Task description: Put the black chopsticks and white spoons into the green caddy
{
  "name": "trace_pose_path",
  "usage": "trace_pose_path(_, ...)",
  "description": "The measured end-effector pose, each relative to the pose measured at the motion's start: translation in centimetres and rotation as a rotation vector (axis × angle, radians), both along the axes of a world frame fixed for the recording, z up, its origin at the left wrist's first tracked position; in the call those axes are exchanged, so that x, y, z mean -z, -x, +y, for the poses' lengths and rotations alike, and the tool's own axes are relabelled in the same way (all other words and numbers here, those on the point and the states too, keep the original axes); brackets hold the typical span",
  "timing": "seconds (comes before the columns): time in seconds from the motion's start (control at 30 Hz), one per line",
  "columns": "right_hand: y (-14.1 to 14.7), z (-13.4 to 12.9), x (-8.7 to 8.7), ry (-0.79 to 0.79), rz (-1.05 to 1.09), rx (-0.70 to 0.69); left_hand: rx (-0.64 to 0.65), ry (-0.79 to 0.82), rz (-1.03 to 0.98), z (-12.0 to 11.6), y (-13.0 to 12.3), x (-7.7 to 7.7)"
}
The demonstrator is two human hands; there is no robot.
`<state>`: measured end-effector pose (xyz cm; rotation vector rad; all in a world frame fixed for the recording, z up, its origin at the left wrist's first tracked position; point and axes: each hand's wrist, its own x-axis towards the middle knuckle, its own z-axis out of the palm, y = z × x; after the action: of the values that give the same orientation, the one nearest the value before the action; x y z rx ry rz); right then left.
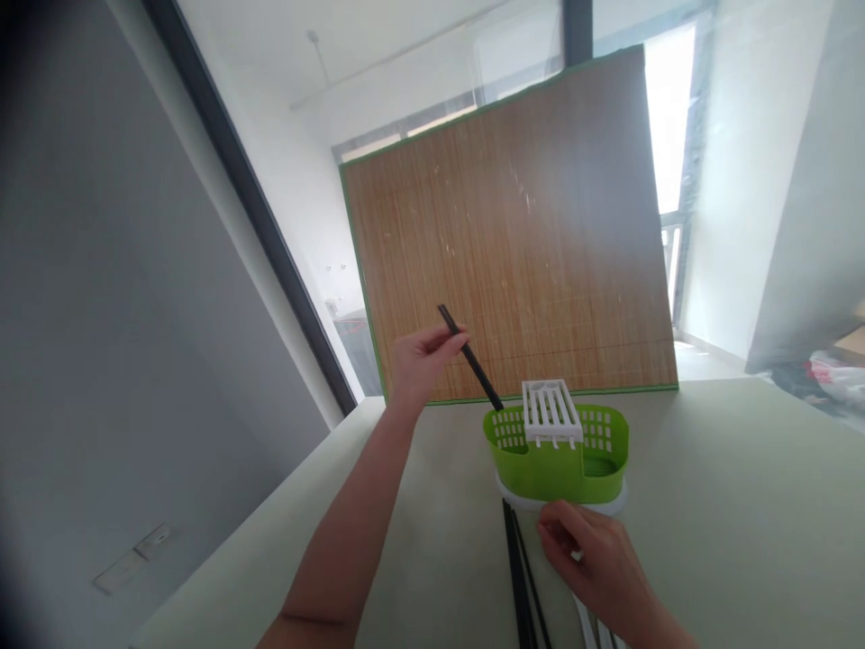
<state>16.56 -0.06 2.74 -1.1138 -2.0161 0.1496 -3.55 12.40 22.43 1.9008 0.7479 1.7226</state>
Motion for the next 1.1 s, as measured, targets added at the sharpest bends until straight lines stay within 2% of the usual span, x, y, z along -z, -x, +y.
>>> trace_pose_path(0.07, 0.1, 0.1, 0.2, 0.021, -0.029, -0.004, 0.041, 0.095, 0.064, 2.6, -1.1, 2.0)
trace_pose_path(0.17, 0.1, 0.3, 0.7, 0.035, -0.051, -0.009, 0.061, 0.261, 0.153, 5.1, -2.6, 6.0)
trace_pose_path(0.27, 0.2, 0.4, 1.0, 0.024, -0.111, -0.010, 0.021, 0.336, 0.264, 6.2, -3.8, 9.4)
trace_pose_path(0.37, 0.5, 0.4, 1.1, 0.017, -0.185, -0.012, 0.018, 0.336, 0.390, 6.6, -4.5, 11.1)
trace_pose_path(0.43, 0.8, 0.3, 1.0, 0.012, -0.217, -0.011, 0.003, 0.316, 0.471, 6.6, -4.8, 11.4)
trace_pose_path(0.6, 1.3, 0.1, 1.1, 0.017, -0.277, -0.028, -0.211, 0.233, 0.805, 6.2, -4.9, 11.3)
trace_pose_path(0.67, 1.5, 0.2, 1.2, 0.036, -0.296, -0.030, -0.219, 0.238, 0.854, 6.0, -4.9, 11.6)
trace_pose_path(0.9, 2.0, 0.2, 1.4, 0.159, -0.346, 0.083, -0.153, 0.270, 0.905, 6.5, -4.6, 12.7)
trace_pose_path(1.0, 2.3, 0.2, 1.8, 0.204, -0.389, 0.161, -0.150, 0.242, 0.855, 6.7, -4.1, 12.6)
trace_pose_path(1.1, 2.6, -0.2, 2.5, 0.267, -0.443, 0.230, -0.196, 0.185, 0.748, 5.9, -3.2, 12.5)
